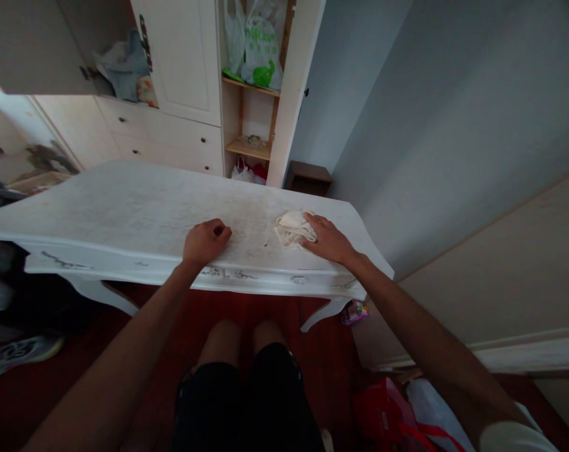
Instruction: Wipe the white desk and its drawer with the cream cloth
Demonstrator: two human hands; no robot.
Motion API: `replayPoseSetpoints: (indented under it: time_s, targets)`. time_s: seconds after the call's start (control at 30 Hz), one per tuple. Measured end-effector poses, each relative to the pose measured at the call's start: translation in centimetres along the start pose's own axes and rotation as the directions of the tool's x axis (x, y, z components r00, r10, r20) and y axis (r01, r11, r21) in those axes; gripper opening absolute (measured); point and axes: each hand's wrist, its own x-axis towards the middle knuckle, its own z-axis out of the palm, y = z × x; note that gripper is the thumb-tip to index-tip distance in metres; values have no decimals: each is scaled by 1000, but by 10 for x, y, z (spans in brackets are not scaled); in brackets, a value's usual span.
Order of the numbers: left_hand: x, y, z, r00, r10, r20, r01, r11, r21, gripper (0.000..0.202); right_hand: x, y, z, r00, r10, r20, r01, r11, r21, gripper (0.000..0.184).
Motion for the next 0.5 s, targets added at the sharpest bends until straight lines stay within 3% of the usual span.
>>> replayPoseSetpoints:
  time_s: [0.07,0.17,0.27,0.33,0.4,0.5]
  targets:
    - [0,0,0,1000,-5,-2,5,1000,2,31,-2,8,-12,1000,4,-9,-3,996,85,83]
    - [0,0,1,1000,-2,-6,2,1000,-6,31,-9,34,-21,985,78,-152,-39,969,244,78]
    - [0,0,1,1000,-4,-13,4,1000,-13,31,-20,72,-16,928,231,-293,-110,920,375,64]
    - [0,1,0,1000,-12,-13,12,1000,-11,31,-29,99,-6,887,377,-268,-214,848,485,56]
    - [-1,2,-1,1000,-20,-10,20,1000,-3,31,-39,122,5,814,541,-214,-328,730,599,49]
    - [-1,4,-3,1000,-20,-3,20,1000,10,32,-49,140,19,684,687,-247,-329,592,736,39]
